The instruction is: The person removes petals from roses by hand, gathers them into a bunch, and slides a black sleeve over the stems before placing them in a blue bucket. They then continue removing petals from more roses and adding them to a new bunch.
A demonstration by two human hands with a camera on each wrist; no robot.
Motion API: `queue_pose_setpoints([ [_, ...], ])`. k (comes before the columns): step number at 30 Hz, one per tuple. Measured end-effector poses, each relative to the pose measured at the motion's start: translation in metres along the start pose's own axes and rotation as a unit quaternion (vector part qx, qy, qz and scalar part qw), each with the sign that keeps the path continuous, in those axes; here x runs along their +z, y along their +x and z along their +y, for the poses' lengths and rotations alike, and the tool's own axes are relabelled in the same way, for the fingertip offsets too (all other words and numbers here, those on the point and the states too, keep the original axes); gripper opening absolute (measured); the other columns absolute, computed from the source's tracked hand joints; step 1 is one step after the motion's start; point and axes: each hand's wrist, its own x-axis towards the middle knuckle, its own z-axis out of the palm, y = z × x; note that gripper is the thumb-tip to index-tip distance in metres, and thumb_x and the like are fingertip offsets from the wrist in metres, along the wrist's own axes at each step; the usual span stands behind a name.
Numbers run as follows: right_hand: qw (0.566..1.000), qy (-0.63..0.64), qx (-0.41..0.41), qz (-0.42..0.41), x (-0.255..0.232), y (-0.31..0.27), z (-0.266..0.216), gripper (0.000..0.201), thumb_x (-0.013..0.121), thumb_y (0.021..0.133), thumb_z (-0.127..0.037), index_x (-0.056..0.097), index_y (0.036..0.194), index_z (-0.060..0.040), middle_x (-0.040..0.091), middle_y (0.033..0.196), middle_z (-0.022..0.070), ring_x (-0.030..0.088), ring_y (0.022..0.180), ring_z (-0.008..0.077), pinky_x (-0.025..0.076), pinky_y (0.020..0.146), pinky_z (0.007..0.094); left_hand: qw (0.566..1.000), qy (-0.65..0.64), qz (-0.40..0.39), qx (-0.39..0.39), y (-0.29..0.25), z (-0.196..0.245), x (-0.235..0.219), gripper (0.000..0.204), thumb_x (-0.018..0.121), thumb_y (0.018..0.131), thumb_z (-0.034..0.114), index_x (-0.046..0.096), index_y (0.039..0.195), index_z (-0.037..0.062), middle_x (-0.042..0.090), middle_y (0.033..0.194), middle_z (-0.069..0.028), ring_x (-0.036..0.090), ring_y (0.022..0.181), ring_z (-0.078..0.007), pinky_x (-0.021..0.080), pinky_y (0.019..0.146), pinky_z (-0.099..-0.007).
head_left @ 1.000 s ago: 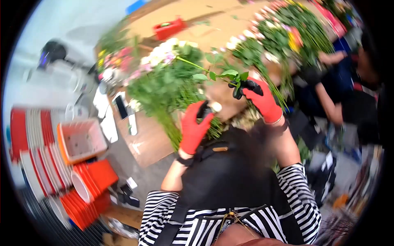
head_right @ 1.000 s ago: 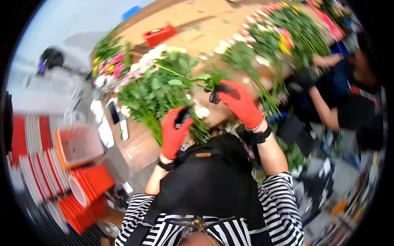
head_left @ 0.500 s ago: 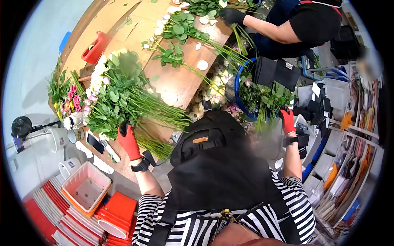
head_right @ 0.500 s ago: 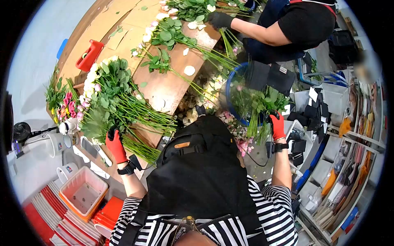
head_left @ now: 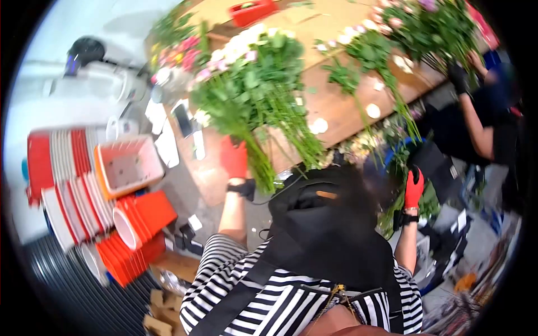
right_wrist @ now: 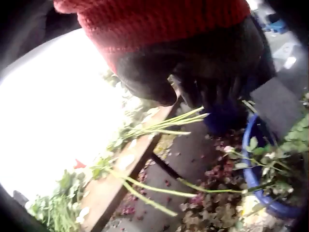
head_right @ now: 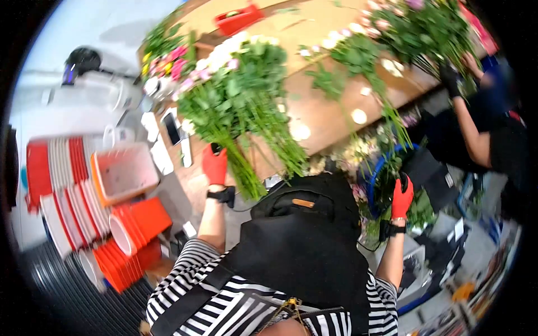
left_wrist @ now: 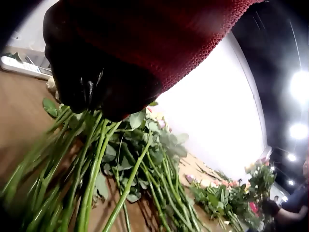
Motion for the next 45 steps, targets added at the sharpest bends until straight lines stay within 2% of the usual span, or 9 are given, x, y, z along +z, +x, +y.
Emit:
queue_pose_setpoints([
  [4, 0.980, -0.037, -0.186, -0.056, 0.044, 0.008, -0.116, 0.034, 0.065, 0.085, -0.013, 0.061, 0.117, -0.0040, 0.061, 0.116, 0.0146, 0.055, 0.110, 0.0320, 0.041, 0.096, 0.0403, 0.987, 0.117, -0.049, -0.095, 0.003, 0.033, 0.012, 0.064, 0.075, 0.071, 0.050, 0.053, 0.111, 0.0050, 0.062, 0.102, -0.0147, 0.062, 0.093, -0.0333, 0.050, 0.072, -0.0422],
  [8, 0.941, -0.044, -0.288, -0.171, 0.083, 0.003, -0.218, 0.040, 0.067, 0.081, -0.018, 0.060, 0.118, -0.0071, 0.059, 0.118, 0.0130, 0.051, 0.112, 0.0327, 0.036, 0.099, 0.0417, 0.998, 0.062, 0.030, -0.014, 0.012, 0.058, 0.005, 0.051, 0.072, 0.074, 0.048, 0.055, 0.100, 0.0068, 0.062, 0.096, -0.0143, 0.061, 0.090, -0.0343, 0.050, 0.069, -0.0426],
  [15, 0.850, 0.011, -0.445, -0.280, 0.140, -0.004, -0.288, 0.040, 0.068, 0.078, -0.019, 0.061, 0.116, -0.0094, 0.060, 0.115, 0.0101, 0.053, 0.108, 0.0308, 0.038, 0.097, 0.0433, 0.981, 0.025, -0.181, -0.065, 0.002, 0.058, 0.036, 0.027, 0.067, 0.079, 0.032, 0.062, 0.094, 0.0094, 0.066, 0.091, -0.0134, 0.063, 0.088, -0.0323, 0.048, 0.076, -0.0454],
  [19, 0.856, 0.095, -0.411, -0.299, 0.143, -0.010, -0.304, 0.031, 0.067, 0.080, -0.020, 0.064, 0.109, -0.0082, 0.063, 0.110, 0.0105, 0.055, 0.106, 0.0307, 0.041, 0.094, 0.0413, 0.878, -0.416, -0.156, -0.181, 0.011, 0.069, -0.014, 0.034, 0.076, 0.074, 0.018, 0.067, 0.104, 0.0077, 0.071, 0.093, -0.0132, 0.069, 0.080, -0.0271, 0.053, 0.071, -0.0322],
  [24, 0.858, 0.125, -0.352, -0.353, 0.160, -0.010, -0.332, 0.032, 0.067, 0.081, -0.020, 0.063, 0.110, -0.0065, 0.063, 0.107, 0.0134, 0.058, 0.099, 0.0327, 0.045, 0.089, 0.0413, 0.986, -0.062, -0.113, -0.106, 0.011, 0.076, 0.008, 0.051, 0.074, 0.075, 0.036, 0.060, 0.115, 0.0086, 0.067, 0.101, -0.0145, 0.064, 0.092, -0.0335, 0.050, 0.078, -0.0401],
  [32, 0.877, 0.216, -0.170, -0.394, 0.155, -0.006, -0.333, 0.037, 0.066, 0.086, -0.016, 0.059, 0.119, -0.0011, 0.065, 0.112, 0.0148, 0.060, 0.108, 0.0234, 0.047, 0.091, 0.0346, 0.850, -0.464, -0.182, -0.170, 0.012, 0.100, -0.004, 0.035, 0.072, 0.076, 0.008, 0.065, 0.109, 0.0012, 0.069, 0.087, -0.0108, 0.065, 0.073, -0.0146, 0.052, 0.067, -0.0296],
  [36, 0.757, 0.510, -0.047, -0.406, 0.131, 0.007, -0.393, 0.042, 0.063, 0.089, -0.009, 0.051, 0.128, 0.0046, 0.062, 0.120, 0.0121, 0.058, 0.107, 0.0152, 0.047, 0.091, 0.0298, 0.892, -0.421, -0.161, -0.011, 0.019, 0.171, -0.049, 0.030, 0.070, 0.079, 0.004, 0.064, 0.108, -0.0006, 0.068, 0.085, -0.0024, 0.060, 0.075, -0.0069, 0.050, 0.070, -0.0237],
  [41, 0.813, 0.481, -0.111, -0.309, 0.082, 0.037, -0.399, 0.033, 0.064, 0.087, -0.006, 0.060, 0.119, -0.0006, 0.063, 0.101, 0.0077, 0.059, 0.092, 0.0157, 0.049, 0.077, 0.0296, 0.889, -0.398, -0.198, 0.109, 0.020, 0.257, -0.088, 0.043, 0.073, 0.076, 0.006, 0.061, 0.117, 0.0028, 0.066, 0.100, -0.0119, 0.064, 0.082, -0.0168, 0.050, 0.073, -0.0285],
  [45, 0.894, 0.230, -0.332, -0.193, 0.029, 0.060, -0.352, 0.032, 0.063, 0.080, 0.000, 0.063, 0.111, -0.0018, 0.066, 0.098, 0.0149, 0.063, 0.092, 0.0320, 0.050, 0.079, 0.0378, 0.759, -0.610, -0.224, -0.035, 0.041, 0.251, -0.095, 0.041, 0.063, 0.085, 0.001, 0.056, 0.125, -0.0015, 0.064, 0.110, -0.0043, 0.058, 0.092, -0.0101, 0.050, 0.078, -0.0263],
])
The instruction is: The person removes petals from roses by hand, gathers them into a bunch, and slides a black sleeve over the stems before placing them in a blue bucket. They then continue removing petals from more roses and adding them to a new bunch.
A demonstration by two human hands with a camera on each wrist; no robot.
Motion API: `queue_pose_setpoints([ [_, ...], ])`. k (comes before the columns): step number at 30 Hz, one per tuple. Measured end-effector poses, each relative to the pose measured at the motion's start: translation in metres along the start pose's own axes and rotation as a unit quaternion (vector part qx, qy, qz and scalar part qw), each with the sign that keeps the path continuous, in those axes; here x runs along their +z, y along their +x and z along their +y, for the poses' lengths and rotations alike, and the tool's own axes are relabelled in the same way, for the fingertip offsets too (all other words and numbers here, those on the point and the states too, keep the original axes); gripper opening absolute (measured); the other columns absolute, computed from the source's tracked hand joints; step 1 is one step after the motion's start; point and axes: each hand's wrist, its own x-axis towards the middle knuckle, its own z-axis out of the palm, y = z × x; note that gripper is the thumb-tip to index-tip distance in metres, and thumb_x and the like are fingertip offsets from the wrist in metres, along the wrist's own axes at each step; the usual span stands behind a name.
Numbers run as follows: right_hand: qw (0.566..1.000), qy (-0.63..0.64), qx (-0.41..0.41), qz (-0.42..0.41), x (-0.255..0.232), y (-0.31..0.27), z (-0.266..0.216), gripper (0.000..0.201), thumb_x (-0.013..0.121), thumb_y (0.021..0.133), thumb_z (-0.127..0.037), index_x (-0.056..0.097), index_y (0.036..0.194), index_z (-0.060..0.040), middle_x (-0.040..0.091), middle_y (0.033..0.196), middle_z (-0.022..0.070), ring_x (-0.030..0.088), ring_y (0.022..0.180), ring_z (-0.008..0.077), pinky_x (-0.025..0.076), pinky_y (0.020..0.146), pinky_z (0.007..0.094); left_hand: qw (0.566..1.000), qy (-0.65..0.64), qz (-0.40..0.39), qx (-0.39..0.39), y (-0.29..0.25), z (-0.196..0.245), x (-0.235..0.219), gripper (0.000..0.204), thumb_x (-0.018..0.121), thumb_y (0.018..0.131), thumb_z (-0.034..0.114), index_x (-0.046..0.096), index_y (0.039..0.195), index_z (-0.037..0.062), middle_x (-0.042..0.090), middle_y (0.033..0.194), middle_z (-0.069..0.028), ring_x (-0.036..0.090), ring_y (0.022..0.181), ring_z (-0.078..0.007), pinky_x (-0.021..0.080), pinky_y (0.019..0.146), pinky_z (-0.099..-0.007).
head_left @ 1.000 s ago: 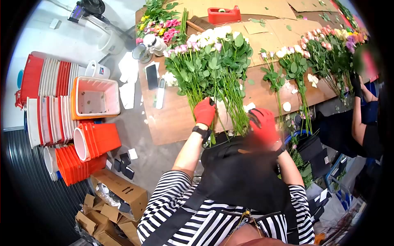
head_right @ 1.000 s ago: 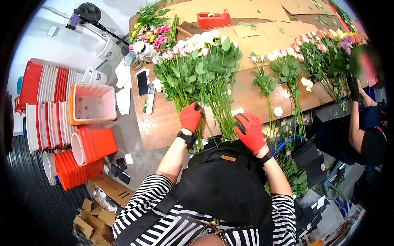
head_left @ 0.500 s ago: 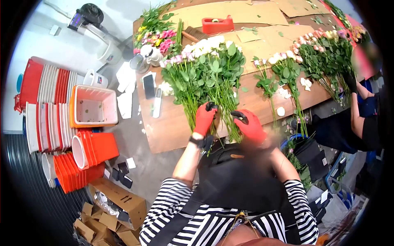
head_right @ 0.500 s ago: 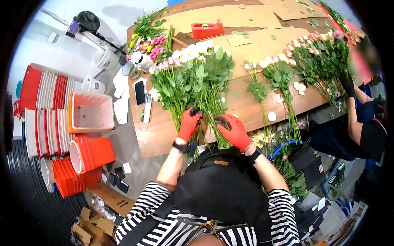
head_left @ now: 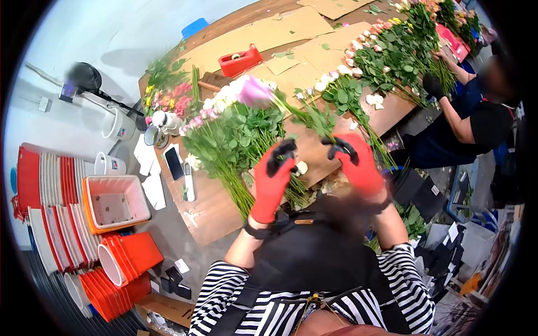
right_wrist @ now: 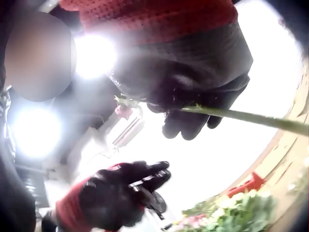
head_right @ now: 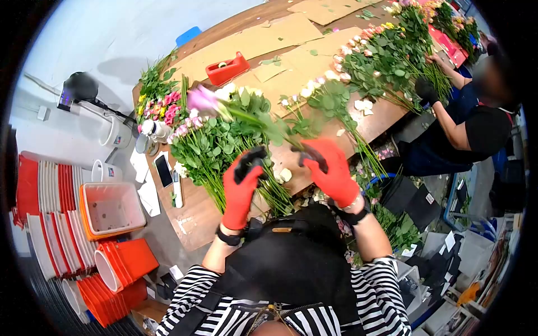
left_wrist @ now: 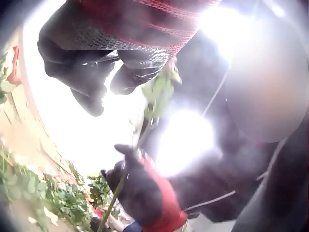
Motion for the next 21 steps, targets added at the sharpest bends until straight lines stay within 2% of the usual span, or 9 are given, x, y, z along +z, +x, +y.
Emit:
queue_pose_setpoints([
  [1, 1.000, -0.007, -0.017, 0.001, -0.008, -0.015, 0.013, 0.034, 0.064, 0.077, 0.000, 0.064, 0.110, -0.0029, 0.065, 0.098, 0.0152, 0.061, 0.090, 0.0356, 0.049, 0.081, 0.0402, 0.995, -0.040, 0.019, -0.086, 0.003, 0.020, -0.004, 0.047, 0.061, 0.086, 0.000, 0.051, 0.132, -0.0019, 0.062, 0.111, -0.0043, 0.058, 0.093, -0.0100, 0.048, 0.081, -0.0255],
  [3, 0.999, -0.036, 0.010, -0.011, -0.018, -0.047, 0.029, 0.033, 0.065, 0.077, -0.001, 0.064, 0.110, -0.0037, 0.065, 0.099, 0.0155, 0.061, 0.090, 0.0349, 0.049, 0.082, 0.0407, 0.998, -0.044, -0.015, -0.046, 0.010, 0.014, -0.012, 0.041, 0.057, 0.089, 0.010, 0.052, 0.128, -0.0014, 0.067, 0.098, -0.0098, 0.061, 0.070, -0.0117, 0.044, 0.059, -0.0221],
  [5, 0.998, -0.053, 0.012, -0.017, -0.018, -0.074, 0.042, 0.033, 0.064, 0.077, -0.002, 0.064, 0.110, -0.0040, 0.065, 0.099, 0.0155, 0.061, 0.092, 0.0351, 0.048, 0.083, 0.0410, 0.992, -0.085, -0.042, -0.086, 0.010, 0.017, -0.006, 0.032, 0.061, 0.087, 0.008, 0.057, 0.117, -0.0007, 0.066, 0.086, -0.0058, 0.058, 0.067, -0.0102, 0.043, 0.058, -0.0228],
  [7, 0.998, -0.047, 0.040, -0.017, -0.008, -0.095, 0.050, 0.032, 0.064, 0.077, -0.002, 0.064, 0.109, -0.0041, 0.065, 0.100, 0.0155, 0.060, 0.093, 0.0353, 0.048, 0.084, 0.0414, 0.983, -0.039, -0.076, -0.164, 0.004, 0.008, -0.002, 0.043, 0.069, 0.082, 0.006, 0.058, 0.123, -0.0012, 0.064, 0.099, 0.0000, 0.057, 0.078, -0.0060, 0.045, 0.067, -0.0214],
  [8, 0.997, -0.036, 0.067, -0.012, -0.003, -0.104, 0.053, 0.031, 0.064, 0.077, -0.002, 0.064, 0.109, -0.0040, 0.065, 0.101, 0.0154, 0.060, 0.094, 0.0356, 0.048, 0.085, 0.0416, 0.979, -0.095, -0.090, -0.154, 0.004, 0.014, 0.009, 0.037, 0.072, 0.081, 0.007, 0.062, 0.116, 0.0002, 0.065, 0.094, 0.0028, 0.054, 0.075, -0.0036, 0.042, 0.062, -0.0192],
  [11, 0.995, -0.010, 0.101, -0.005, 0.006, -0.117, 0.051, 0.029, 0.061, 0.078, -0.002, 0.065, 0.107, -0.0043, 0.065, 0.102, 0.0152, 0.060, 0.097, 0.0357, 0.047, 0.088, 0.0414, 0.975, -0.071, -0.111, -0.177, -0.006, 0.016, 0.022, 0.041, 0.072, 0.079, 0.002, 0.060, 0.119, -0.0005, 0.064, 0.095, 0.0033, 0.053, 0.077, -0.0027, 0.042, 0.067, -0.0187],
  [12, 0.995, -0.017, 0.094, -0.004, 0.008, -0.117, 0.046, 0.030, 0.060, 0.078, -0.002, 0.065, 0.107, -0.0045, 0.065, 0.102, 0.0151, 0.060, 0.098, 0.0355, 0.047, 0.089, 0.0413, 0.982, -0.074, -0.121, -0.122, -0.007, 0.015, 0.027, 0.043, 0.070, 0.079, -0.001, 0.059, 0.120, -0.0016, 0.064, 0.100, 0.0012, 0.055, 0.083, -0.0050, 0.045, 0.075, -0.0210],
  [16, 0.995, -0.086, 0.040, -0.030, 0.006, -0.117, 0.043, 0.031, 0.060, 0.078, -0.002, 0.064, 0.108, -0.0045, 0.065, 0.104, 0.0153, 0.059, 0.099, 0.0351, 0.046, 0.091, 0.0417, 0.982, -0.042, -0.155, -0.103, -0.017, 0.023, 0.033, 0.044, 0.071, 0.076, -0.004, 0.059, 0.119, -0.0023, 0.064, 0.107, -0.0033, 0.057, 0.093, -0.0097, 0.045, 0.085, -0.0248],
  [21, 0.995, -0.016, 0.086, -0.049, 0.014, -0.132, 0.061, 0.036, 0.064, 0.077, -0.002, 0.061, 0.113, -0.0040, 0.062, 0.109, 0.0162, 0.058, 0.101, 0.0352, 0.047, 0.090, 0.0412, 0.989, -0.022, -0.142, -0.048, -0.019, 0.022, 0.039, 0.039, 0.071, 0.073, -0.004, 0.061, 0.111, -0.0027, 0.060, 0.104, -0.0036, 0.057, 0.094, -0.0104, 0.044, 0.084, -0.0247],
])
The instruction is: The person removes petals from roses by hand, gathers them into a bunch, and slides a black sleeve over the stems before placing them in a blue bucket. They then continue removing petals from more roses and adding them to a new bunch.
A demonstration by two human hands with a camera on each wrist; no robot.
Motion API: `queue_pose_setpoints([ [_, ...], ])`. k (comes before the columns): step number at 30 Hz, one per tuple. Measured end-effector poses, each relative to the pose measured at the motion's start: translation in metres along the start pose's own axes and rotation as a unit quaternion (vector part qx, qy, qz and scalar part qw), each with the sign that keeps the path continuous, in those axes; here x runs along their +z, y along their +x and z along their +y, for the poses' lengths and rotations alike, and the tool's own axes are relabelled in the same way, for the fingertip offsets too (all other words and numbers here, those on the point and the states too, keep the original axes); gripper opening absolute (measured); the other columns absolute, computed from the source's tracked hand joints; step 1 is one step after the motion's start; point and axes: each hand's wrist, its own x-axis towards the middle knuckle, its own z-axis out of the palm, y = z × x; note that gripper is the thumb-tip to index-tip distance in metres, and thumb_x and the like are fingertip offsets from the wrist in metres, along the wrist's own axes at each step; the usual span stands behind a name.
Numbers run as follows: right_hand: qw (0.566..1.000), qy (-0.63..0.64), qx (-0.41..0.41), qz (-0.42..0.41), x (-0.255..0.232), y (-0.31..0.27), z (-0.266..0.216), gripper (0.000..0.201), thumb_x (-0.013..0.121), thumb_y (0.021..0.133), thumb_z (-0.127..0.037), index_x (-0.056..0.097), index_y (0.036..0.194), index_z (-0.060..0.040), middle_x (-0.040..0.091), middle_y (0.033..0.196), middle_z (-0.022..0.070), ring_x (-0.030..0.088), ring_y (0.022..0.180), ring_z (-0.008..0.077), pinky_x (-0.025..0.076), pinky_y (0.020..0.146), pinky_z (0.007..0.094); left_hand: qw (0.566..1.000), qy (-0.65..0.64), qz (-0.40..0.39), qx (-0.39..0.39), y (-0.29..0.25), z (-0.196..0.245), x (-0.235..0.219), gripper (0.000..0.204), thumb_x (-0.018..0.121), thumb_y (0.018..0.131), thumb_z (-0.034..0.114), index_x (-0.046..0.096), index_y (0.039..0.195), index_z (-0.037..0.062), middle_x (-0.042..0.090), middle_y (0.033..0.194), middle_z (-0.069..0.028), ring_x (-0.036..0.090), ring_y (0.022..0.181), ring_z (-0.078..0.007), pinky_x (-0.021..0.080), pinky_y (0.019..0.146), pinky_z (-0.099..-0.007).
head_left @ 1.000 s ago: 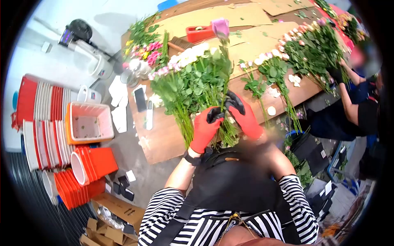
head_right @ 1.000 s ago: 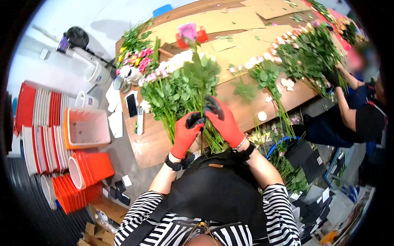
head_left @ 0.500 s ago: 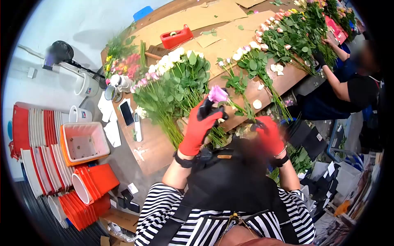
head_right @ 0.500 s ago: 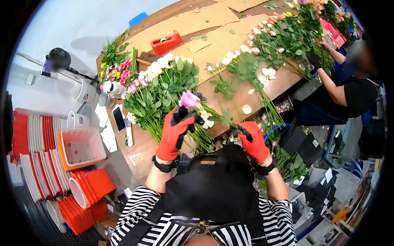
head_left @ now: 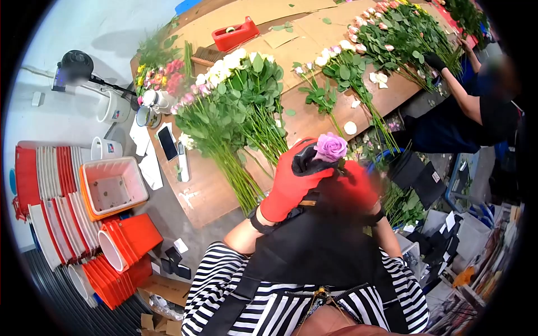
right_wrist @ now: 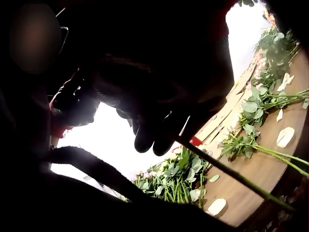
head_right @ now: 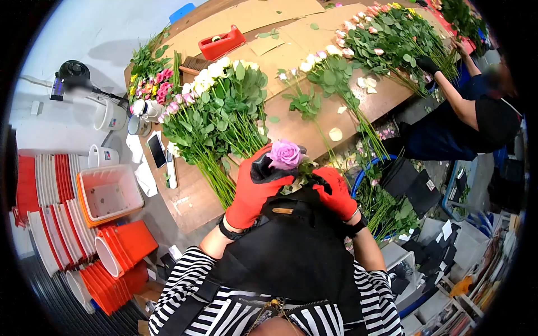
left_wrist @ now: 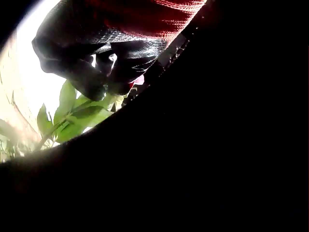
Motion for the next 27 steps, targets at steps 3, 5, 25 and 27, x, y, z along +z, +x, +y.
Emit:
queue_pose_setpoints([
  [3, 0.999, -0.008, -0.001, -0.051, -0.004, 0.008, -0.022, 0.038, 0.065, 0.077, -0.003, 0.060, 0.115, -0.0041, 0.061, 0.110, 0.0167, 0.057, 0.102, 0.0353, 0.047, 0.090, 0.0403, 0.999, -0.025, 0.015, -0.021, -0.001, -0.001, -0.004, 0.034, 0.072, 0.071, -0.003, 0.062, 0.104, -0.0028, 0.058, 0.098, -0.0031, 0.055, 0.089, -0.0104, 0.044, 0.080, -0.0245],
  [5, 0.997, 0.011, -0.001, -0.078, -0.005, 0.009, -0.021, 0.038, 0.065, 0.078, -0.003, 0.060, 0.115, -0.0042, 0.061, 0.110, 0.0169, 0.057, 0.102, 0.0355, 0.047, 0.090, 0.0398, 0.998, -0.039, 0.039, -0.041, -0.002, -0.002, -0.005, 0.030, 0.072, 0.070, -0.002, 0.062, 0.099, -0.0029, 0.057, 0.094, -0.0026, 0.053, 0.085, -0.0104, 0.043, 0.077, -0.0244],
  [25, 0.993, 0.059, -0.031, 0.100, -0.027, 0.088, -0.097, 0.043, 0.064, 0.075, 0.000, 0.058, 0.117, -0.0020, 0.059, 0.123, 0.0119, 0.052, 0.117, 0.0263, 0.035, 0.105, 0.0393, 0.972, -0.073, 0.218, 0.035, 0.002, -0.001, 0.002, 0.030, 0.070, 0.076, -0.001, 0.063, 0.106, -0.0028, 0.065, 0.092, -0.0023, 0.056, 0.079, -0.0088, 0.046, 0.073, -0.0240],
  [27, 0.984, 0.009, -0.106, 0.144, -0.026, 0.104, -0.131, 0.041, 0.069, 0.071, -0.001, 0.061, 0.112, -0.0030, 0.062, 0.117, 0.0106, 0.052, 0.116, 0.0268, 0.032, 0.107, 0.0419, 0.974, -0.005, 0.214, 0.073, 0.002, 0.000, 0.005, 0.029, 0.070, 0.077, -0.001, 0.063, 0.106, -0.0031, 0.065, 0.092, -0.0034, 0.057, 0.081, -0.0096, 0.047, 0.074, -0.0243],
])
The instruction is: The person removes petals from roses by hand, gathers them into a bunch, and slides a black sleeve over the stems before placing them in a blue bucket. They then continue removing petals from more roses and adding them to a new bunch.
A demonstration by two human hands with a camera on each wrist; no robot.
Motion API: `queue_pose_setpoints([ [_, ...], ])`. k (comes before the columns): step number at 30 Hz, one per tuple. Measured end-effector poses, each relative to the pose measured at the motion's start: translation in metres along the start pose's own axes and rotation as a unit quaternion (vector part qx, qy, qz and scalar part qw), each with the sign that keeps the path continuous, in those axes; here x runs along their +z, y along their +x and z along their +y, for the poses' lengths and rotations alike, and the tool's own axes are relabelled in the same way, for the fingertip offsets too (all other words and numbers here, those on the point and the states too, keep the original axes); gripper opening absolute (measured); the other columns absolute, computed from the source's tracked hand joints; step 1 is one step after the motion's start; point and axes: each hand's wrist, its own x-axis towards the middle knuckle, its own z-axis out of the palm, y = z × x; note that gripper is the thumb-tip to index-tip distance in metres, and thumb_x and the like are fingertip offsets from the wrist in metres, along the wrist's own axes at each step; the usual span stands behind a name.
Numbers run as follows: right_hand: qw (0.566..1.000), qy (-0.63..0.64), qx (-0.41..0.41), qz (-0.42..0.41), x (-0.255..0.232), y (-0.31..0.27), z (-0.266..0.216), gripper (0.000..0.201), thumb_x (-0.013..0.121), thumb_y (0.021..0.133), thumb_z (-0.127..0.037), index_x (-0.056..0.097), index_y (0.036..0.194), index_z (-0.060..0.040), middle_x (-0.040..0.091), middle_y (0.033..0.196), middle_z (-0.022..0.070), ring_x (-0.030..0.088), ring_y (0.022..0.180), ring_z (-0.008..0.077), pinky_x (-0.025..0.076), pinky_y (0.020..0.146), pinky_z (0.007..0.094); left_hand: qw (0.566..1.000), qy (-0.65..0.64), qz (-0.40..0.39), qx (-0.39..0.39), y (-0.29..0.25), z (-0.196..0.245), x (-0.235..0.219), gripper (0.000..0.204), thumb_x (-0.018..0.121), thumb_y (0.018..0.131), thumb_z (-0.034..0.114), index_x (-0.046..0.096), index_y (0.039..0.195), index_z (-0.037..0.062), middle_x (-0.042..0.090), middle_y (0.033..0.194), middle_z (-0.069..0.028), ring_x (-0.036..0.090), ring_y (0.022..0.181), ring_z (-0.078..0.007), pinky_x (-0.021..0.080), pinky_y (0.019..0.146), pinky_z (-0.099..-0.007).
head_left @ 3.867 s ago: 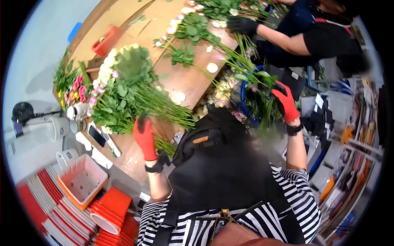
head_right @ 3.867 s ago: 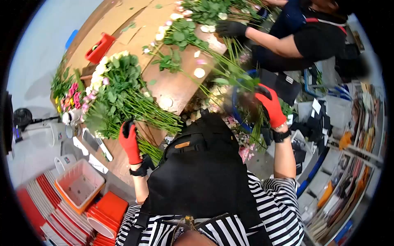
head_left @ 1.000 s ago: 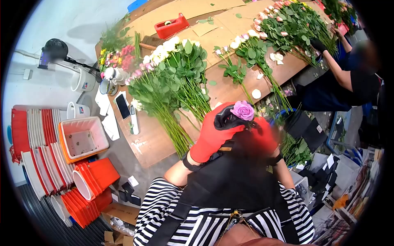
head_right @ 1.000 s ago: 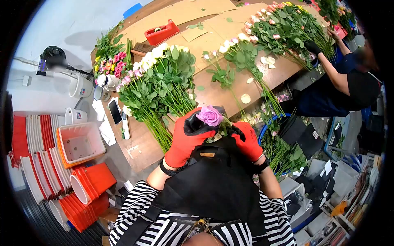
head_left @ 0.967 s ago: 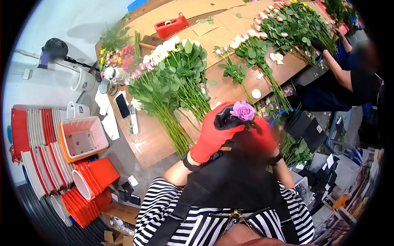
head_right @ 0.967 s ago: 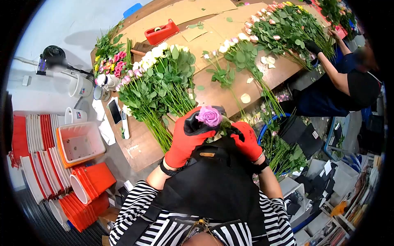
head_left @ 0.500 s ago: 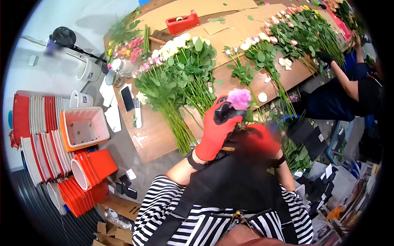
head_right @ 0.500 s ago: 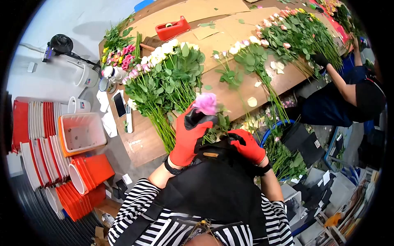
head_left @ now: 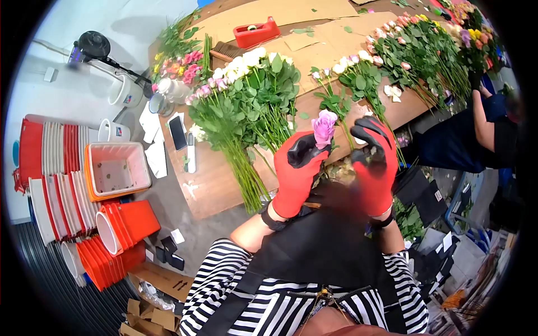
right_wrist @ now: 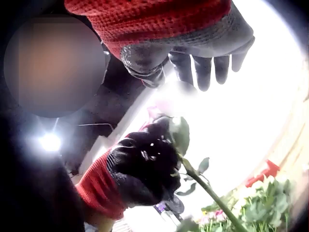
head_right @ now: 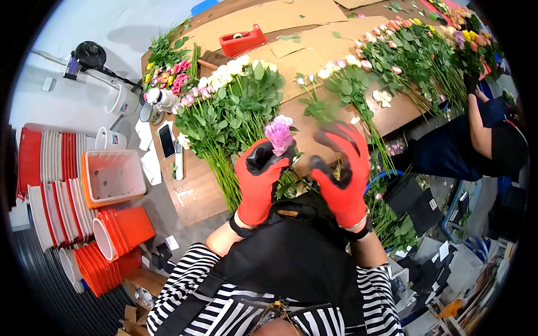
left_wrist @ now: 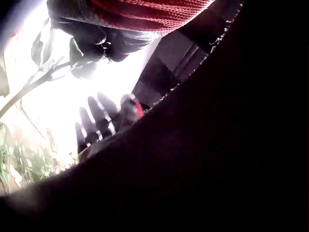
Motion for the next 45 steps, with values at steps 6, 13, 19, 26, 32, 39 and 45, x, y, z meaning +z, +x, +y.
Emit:
queue_pose_setpoints([
  [6, 0.999, -0.009, -0.033, -0.016, 0.025, 0.008, -0.007, 0.036, 0.074, 0.069, -0.001, 0.064, 0.104, -0.0017, 0.063, 0.108, 0.0119, 0.054, 0.112, 0.0325, 0.041, 0.098, 0.0432, 0.999, 0.025, 0.003, 0.045, -0.001, 0.003, 0.005, 0.024, 0.070, 0.079, 0.000, 0.063, 0.101, -0.0033, 0.065, 0.091, -0.0045, 0.058, 0.082, -0.0103, 0.048, 0.077, -0.0251],
  [13, 0.884, 0.398, 0.237, 0.065, 0.023, 0.001, 0.030, 0.025, 0.059, 0.080, 0.000, 0.058, 0.104, 0.0038, 0.063, 0.099, 0.0130, 0.061, 0.089, 0.0194, 0.048, 0.082, 0.0303, 0.997, -0.047, 0.009, -0.057, -0.002, -0.002, 0.001, 0.022, 0.072, 0.078, 0.002, 0.063, 0.097, -0.0011, 0.063, 0.087, -0.0029, 0.056, 0.080, -0.0089, 0.046, 0.073, -0.0244],
  [19, 0.990, -0.065, 0.061, -0.112, -0.018, 0.002, 0.011, 0.034, 0.072, 0.070, -0.002, 0.062, 0.102, -0.0018, 0.062, 0.111, 0.0117, 0.056, 0.107, 0.0288, 0.042, 0.096, 0.0387, 0.995, 0.070, 0.050, 0.045, 0.002, -0.008, -0.001, 0.023, 0.075, 0.074, 0.000, 0.062, 0.092, -0.0015, 0.060, 0.083, -0.0034, 0.054, 0.076, -0.0093, 0.045, 0.069, -0.0243],
  [26, 0.999, -0.044, -0.024, -0.015, 0.011, 0.015, -0.027, 0.034, 0.075, 0.071, -0.003, 0.065, 0.103, -0.0013, 0.063, 0.112, 0.0144, 0.058, 0.107, 0.0308, 0.044, 0.094, 0.0392, 0.986, 0.114, 0.050, 0.108, -0.003, -0.010, 0.007, 0.025, 0.077, 0.072, -0.001, 0.060, 0.089, -0.0004, 0.056, 0.078, -0.0017, 0.051, 0.071, -0.0097, 0.044, 0.066, -0.0244],
  [32, 0.954, 0.255, 0.124, 0.100, 0.034, -0.002, -0.023, 0.028, 0.069, 0.073, 0.004, 0.063, 0.101, 0.0031, 0.060, 0.115, 0.0125, 0.061, 0.097, 0.0200, 0.049, 0.083, 0.0299, 0.998, 0.009, 0.061, -0.019, -0.011, -0.002, 0.012, 0.022, 0.075, 0.072, -0.002, 0.060, 0.089, -0.0013, 0.058, 0.082, -0.0018, 0.052, 0.076, -0.0087, 0.046, 0.070, -0.0245],
  [39, 0.946, 0.261, 0.154, 0.114, 0.040, -0.016, -0.004, 0.024, 0.056, 0.078, 0.004, 0.060, 0.102, 0.0041, 0.062, 0.102, 0.0078, 0.059, 0.088, 0.0141, 0.047, 0.078, 0.0258, 0.992, -0.068, 0.055, -0.087, -0.015, -0.016, 0.013, 0.028, 0.075, 0.073, -0.002, 0.062, 0.098, -0.0029, 0.060, 0.083, 0.0003, 0.053, 0.075, -0.0065, 0.047, 0.068, -0.0229],
  [45, 0.942, 0.227, 0.185, 0.162, 0.040, -0.025, 0.003, 0.021, 0.054, 0.083, 0.001, 0.059, 0.103, 0.0017, 0.061, 0.094, 0.0052, 0.057, 0.082, 0.0124, 0.046, 0.074, 0.0250, 0.982, -0.112, 0.034, -0.149, -0.017, -0.024, 0.017, 0.025, 0.064, 0.078, 0.001, 0.061, 0.102, -0.0024, 0.062, 0.084, -0.0008, 0.055, 0.070, -0.0075, 0.046, 0.064, -0.0228],
])
